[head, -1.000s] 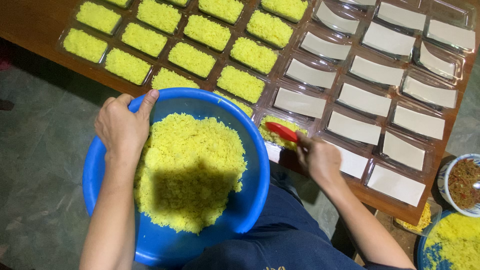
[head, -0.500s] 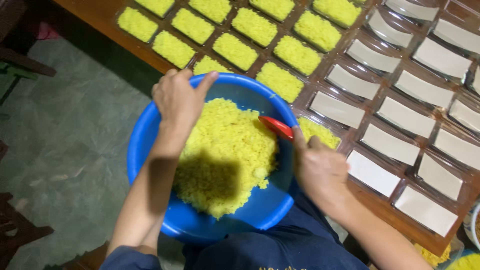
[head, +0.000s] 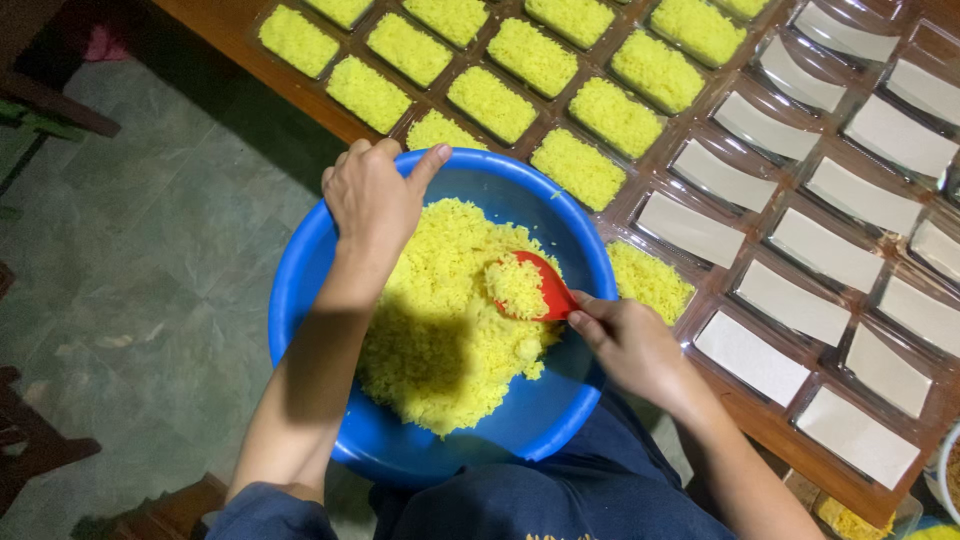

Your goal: The person scoops yellow crumbly food from a blue bowl using a red scoop and distributes it into clear plastic trays arranged on a wooden table. The person repeatedly fills each tray compartment and levels the contents.

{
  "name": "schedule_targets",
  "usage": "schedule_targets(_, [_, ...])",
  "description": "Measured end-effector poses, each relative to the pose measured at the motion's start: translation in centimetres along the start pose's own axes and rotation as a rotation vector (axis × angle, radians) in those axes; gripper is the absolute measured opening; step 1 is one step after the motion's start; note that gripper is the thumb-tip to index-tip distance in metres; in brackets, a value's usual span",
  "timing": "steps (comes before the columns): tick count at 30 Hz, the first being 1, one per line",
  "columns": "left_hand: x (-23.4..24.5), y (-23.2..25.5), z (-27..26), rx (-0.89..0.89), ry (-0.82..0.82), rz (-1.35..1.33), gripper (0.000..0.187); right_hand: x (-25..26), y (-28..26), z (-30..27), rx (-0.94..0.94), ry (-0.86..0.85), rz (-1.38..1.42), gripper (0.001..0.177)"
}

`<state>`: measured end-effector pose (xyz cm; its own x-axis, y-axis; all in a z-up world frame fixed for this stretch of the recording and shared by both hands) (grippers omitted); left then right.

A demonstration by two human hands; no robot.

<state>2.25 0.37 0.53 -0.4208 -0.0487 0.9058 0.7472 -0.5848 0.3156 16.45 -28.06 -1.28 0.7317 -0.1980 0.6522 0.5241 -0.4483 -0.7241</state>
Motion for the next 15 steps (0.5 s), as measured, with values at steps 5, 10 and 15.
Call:
schedule_targets(5, [-0.2,-0.7,-0.1,-0.031,0.017,0.033,0.059,1.0,4.1,-0.3,-0.197,-0.143,0.345,0.03])
schedule_targets(10, [0.2,-2.1,-0.5,-0.024,0.02,0.005,0.06,5.1,8.3,-2.6,-0.25,-0.008,0.322,0.031])
schedule_targets(15, [0.6,-3.0,-0.9,0.045,0.0,0.017,0.06,7.7,12.0,-4.1,-0.202,0.247,0.084,0.028])
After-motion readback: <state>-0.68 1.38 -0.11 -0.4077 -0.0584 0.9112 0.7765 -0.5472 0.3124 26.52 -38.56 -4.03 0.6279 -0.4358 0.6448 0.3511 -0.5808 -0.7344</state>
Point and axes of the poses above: each hand's wrist, its own z-axis towards the middle knuckle, its own x-axis out of the back of the hand, y = z × x, the point moved 1 cm from there along z, towards the middle knuckle, and after that the axes turned 3 degrees about y, right-handed, at the moved point
